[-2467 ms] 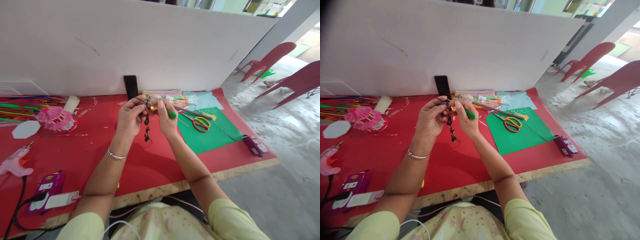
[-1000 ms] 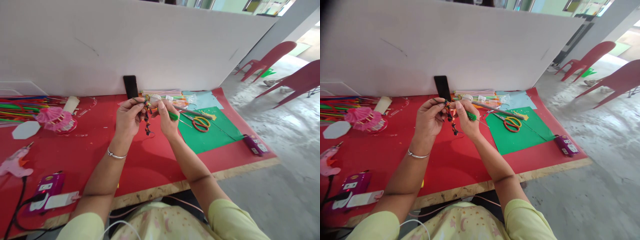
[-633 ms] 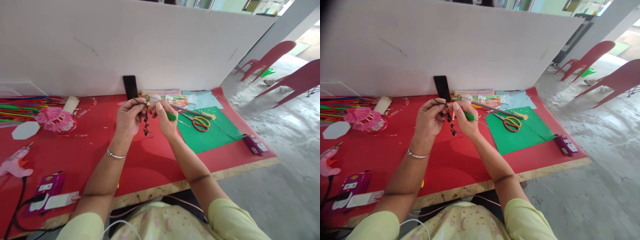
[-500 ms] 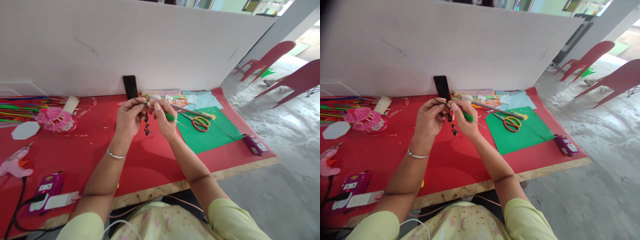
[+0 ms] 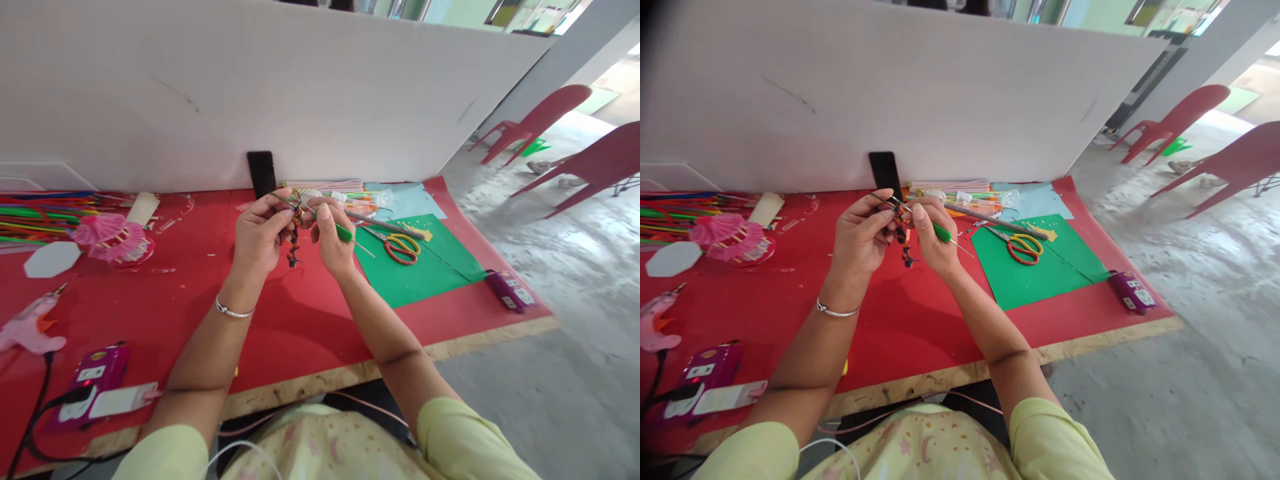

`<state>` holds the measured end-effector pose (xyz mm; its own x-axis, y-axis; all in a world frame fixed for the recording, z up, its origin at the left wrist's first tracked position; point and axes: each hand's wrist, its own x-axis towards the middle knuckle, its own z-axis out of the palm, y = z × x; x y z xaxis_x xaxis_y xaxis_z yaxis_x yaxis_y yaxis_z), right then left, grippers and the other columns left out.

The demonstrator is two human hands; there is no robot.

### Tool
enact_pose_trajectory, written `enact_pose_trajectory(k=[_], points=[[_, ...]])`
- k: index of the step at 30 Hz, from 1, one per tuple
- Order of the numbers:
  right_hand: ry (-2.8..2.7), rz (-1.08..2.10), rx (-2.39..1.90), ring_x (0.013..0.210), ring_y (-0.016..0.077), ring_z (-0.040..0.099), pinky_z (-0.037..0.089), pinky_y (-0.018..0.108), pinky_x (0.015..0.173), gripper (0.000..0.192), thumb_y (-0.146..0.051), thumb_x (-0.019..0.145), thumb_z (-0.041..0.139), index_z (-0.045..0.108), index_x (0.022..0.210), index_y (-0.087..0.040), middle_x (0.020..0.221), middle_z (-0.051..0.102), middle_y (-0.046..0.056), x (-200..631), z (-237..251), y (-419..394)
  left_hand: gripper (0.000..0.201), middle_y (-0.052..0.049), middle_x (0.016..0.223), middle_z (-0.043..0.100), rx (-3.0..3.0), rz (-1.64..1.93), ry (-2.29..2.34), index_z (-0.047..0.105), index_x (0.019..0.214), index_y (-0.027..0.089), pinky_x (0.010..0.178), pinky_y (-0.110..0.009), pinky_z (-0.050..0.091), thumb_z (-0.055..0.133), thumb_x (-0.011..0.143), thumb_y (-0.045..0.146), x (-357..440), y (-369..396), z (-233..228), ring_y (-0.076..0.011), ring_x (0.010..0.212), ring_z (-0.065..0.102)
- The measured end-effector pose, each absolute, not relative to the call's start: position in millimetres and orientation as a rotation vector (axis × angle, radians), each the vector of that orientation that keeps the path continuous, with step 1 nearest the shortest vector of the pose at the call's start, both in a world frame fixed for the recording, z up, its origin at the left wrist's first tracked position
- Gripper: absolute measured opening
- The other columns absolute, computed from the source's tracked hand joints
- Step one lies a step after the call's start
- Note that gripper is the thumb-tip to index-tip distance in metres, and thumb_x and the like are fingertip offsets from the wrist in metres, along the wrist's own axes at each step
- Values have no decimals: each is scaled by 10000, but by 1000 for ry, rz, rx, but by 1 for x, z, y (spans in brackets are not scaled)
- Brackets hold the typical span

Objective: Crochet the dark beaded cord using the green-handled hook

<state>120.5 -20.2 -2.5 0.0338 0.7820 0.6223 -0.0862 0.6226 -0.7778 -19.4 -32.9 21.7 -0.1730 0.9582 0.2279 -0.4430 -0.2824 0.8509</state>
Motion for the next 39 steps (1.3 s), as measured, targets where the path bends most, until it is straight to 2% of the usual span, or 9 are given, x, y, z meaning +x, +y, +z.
enact_pose_trajectory(k=[2,5,7,10,18,24,33,39], points=[[-1354,804,-631,841,147,698,542,267,591,543,-744,1053,584,777,897,-262,1094,730,63,120,-2,-19,370,43,721,657,985,1683,774,831,1040,224,405,-184,410,892,677,185,-19,-33,22,-85,538,612],[-1300,1015,-643,736,125,670,465,223,498,552,-797,1007,607,759,989,-266,954,705,31,119,-2,-15,373,38,718,683,986,1713,792,841,1024,233,391,-188,396,923,661,203,-17,-35,24,-86,527,602],[-1250,1160,-642,706,124,666,436,212,474,578,-824,974,631,748,1059,-264,866,686,8,118,-3,-11,384,26,757,728,982,1728,800,840,1026,235,389,-189,384,938,654,217,-16,-35,25,-83,531,603],[-1204,1253,-610,697,123,671,403,209,454,616,-844,939,662,745,1092,-252,851,696,5,118,-5,-7,397,19,771,753,982,1749,778,834,1022,229,387,-187,361,957,645,223,-16,-34,25,-86,536,614],[-1173,1338,-587,683,123,664,389,213,450,621,-854,908,677,740,1009,-245,816,673,-1,120,-5,-4,350,-2,845,787,1077,1949,916,827,1062,240,406,-187,384,941,732,267,-16,-32,18,-112,618,698],[-1102,1361,-607,645,117,617,375,217,445,601,-829,865,733,725,921,-230,765,651,-9,121,-1,-4,302,-7,904,813,1193,2074,1013,852,1079,248,463,-185,450,923,787,270,-16,-34,15,-95,632,681],[-1074,1342,-658,674,124,640,377,218,466,559,-778,914,709,728,922,-219,772,688,4,123,-1,-5,249,-2,925,809,1270,2125,1076,856,1070,274,578,-222,541,899,825,248,-18,-32,9,-119,701,711],[-1165,1234,-652,674,131,638,405,218,485,481,-716,902,757,792,921,-237,738,679,-3,123,-5,-5,203,-5,923,826,1314,2124,1131,854,1052,270,608,-236,553,880,853,237,-19,-31,8,-128,717,720]])
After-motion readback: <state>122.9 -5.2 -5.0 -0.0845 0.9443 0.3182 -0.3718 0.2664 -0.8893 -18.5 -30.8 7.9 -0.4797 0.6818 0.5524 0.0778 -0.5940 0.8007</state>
